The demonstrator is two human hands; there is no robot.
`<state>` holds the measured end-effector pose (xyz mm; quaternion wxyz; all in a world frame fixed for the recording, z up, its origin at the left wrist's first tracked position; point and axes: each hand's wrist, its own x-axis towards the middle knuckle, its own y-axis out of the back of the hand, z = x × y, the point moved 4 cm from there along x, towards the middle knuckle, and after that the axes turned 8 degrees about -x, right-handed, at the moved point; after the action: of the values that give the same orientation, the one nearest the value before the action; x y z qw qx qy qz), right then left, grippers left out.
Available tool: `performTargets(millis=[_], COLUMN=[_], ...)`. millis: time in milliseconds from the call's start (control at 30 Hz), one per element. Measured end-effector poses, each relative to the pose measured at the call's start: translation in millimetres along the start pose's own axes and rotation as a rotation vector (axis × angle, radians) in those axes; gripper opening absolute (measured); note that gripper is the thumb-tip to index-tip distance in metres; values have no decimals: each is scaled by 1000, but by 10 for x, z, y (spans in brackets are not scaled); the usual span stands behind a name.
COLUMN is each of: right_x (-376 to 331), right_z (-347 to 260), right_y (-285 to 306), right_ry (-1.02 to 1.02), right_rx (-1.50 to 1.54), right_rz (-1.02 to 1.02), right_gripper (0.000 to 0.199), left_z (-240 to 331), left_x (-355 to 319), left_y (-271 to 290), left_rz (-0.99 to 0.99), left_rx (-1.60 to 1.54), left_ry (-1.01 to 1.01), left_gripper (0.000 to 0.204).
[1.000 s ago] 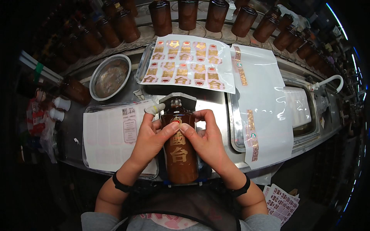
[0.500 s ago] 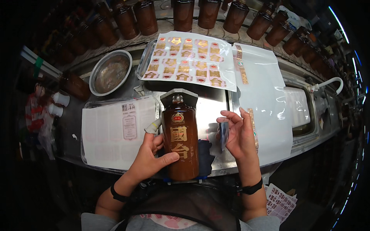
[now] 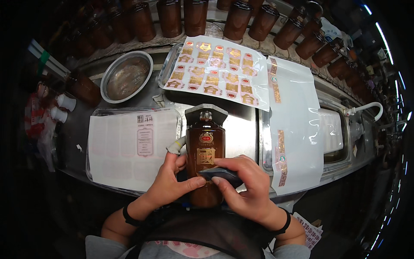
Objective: The person is applying product labels and decorative gold foil seals to dark glass liquor bottles on a production line.
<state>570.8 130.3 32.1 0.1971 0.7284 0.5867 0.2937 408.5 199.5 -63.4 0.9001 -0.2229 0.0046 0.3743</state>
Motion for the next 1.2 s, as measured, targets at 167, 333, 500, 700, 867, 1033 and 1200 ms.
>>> performTargets(millis=[167, 333, 500, 700, 867, 1033, 1200], right_x=[671, 710, 758, 767, 531, -146, 58], right_z=[-81, -49, 13, -26, -74, -202, -308], right_y=[-51, 149, 39, -37, -11, -15, 28], right_ry=[333, 265, 209, 241, 500, 621, 555], right_rx=[-334, -307, -418, -400, -364, -322, -438], right_rz=[-19, 132, 67, 10, -24, -176, -45], right_gripper=[33, 33, 29, 28, 33, 26, 34], left_z=[28, -17, 11, -5, -34, -108, -117], left_x=[-11, 1, 82, 76, 36, -85, -245], left_y=[71, 3, 126, 146, 98, 118, -9], left_rz=[24, -30, -59, -32, -43, -68, -1], left_rx=[15, 65, 56, 54, 47, -138, -296], left_ry=[-46, -8, -27, -26, -27, -57, -43], left_gripper=[97, 97, 97, 98, 95, 78, 68])
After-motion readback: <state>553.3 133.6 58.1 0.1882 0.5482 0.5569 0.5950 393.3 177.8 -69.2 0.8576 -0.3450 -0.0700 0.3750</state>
